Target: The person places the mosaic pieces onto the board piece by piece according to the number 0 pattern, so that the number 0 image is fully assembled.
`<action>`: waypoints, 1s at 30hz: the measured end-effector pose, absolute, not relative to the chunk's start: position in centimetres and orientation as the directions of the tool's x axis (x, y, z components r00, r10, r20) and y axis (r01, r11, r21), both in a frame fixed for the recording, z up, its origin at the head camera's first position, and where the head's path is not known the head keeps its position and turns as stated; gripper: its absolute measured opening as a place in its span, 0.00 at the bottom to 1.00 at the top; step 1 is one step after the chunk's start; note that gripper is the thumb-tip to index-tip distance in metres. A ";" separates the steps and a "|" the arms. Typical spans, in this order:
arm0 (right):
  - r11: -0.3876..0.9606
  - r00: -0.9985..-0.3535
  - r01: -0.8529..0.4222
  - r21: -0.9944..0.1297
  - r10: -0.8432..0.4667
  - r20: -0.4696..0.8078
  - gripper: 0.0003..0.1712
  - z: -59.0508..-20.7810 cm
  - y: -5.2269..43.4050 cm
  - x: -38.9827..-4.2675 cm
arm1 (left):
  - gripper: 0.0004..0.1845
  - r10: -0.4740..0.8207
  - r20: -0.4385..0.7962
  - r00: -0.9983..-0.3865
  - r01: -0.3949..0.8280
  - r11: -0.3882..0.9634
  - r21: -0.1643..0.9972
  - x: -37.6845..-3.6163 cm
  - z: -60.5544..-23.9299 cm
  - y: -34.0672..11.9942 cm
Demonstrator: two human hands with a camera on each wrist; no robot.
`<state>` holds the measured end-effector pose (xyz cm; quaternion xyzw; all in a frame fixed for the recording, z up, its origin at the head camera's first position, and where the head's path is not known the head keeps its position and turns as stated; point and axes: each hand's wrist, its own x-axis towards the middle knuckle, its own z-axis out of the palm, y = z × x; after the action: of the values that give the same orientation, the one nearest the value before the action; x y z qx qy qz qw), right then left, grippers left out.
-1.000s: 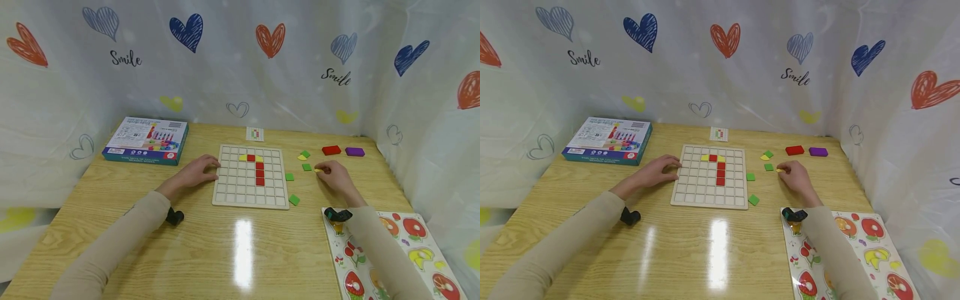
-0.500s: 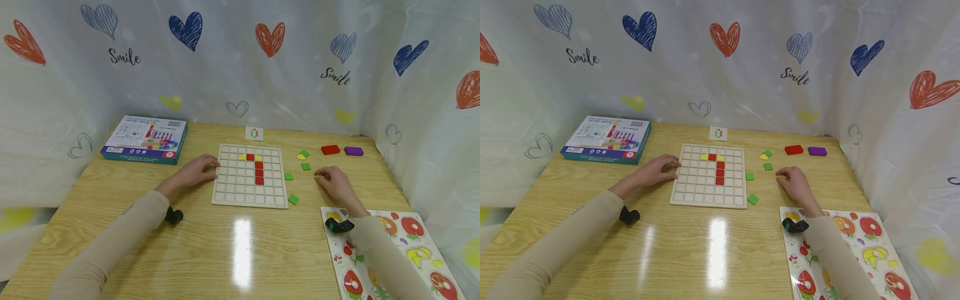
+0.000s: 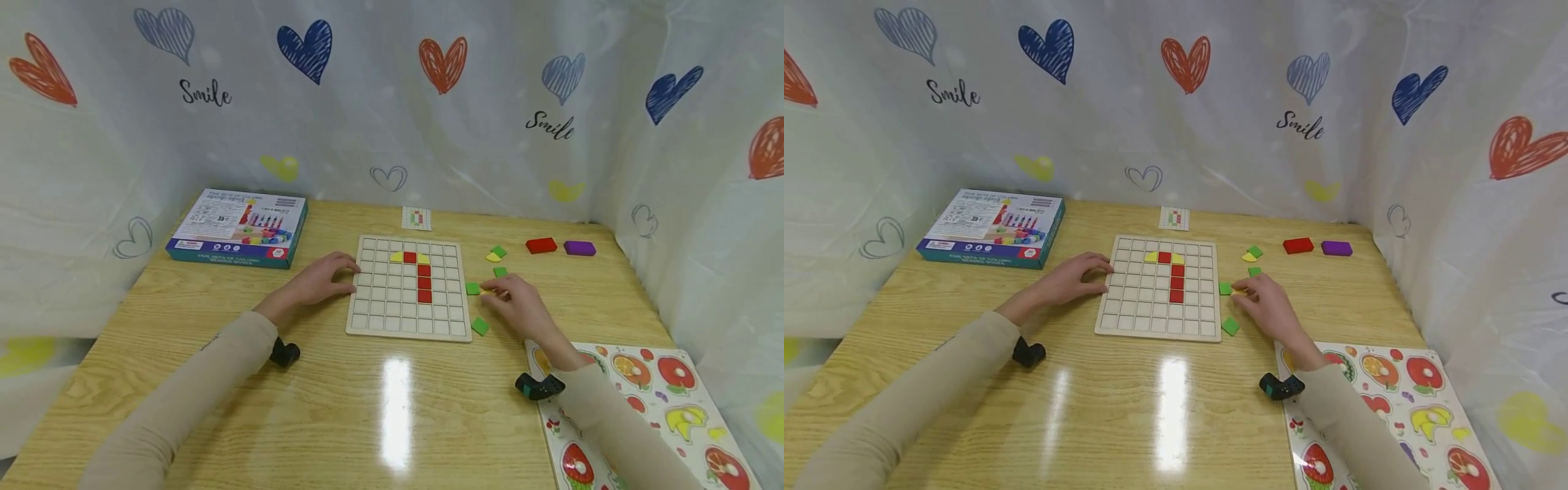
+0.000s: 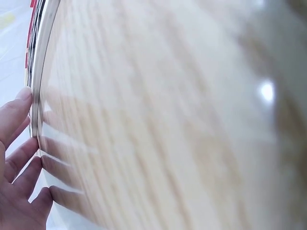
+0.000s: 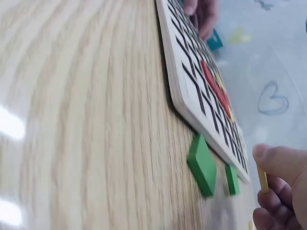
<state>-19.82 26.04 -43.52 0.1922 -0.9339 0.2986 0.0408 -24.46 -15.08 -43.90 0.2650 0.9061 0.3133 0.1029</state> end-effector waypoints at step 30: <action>0.595 -0.721 -0.668 -0.446 -0.667 0.190 0.10 -44.0 17.6 -19.5 | 0.20 0.555 -0.001 -0.832 0.434 0.652 0.622 -24.6 -44.2 -15.2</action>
<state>-19.46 17.62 -44.03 0.3738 -0.8930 0.2506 0.0017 -24.62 -15.24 -44.20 0.2734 0.9037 0.3151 0.0960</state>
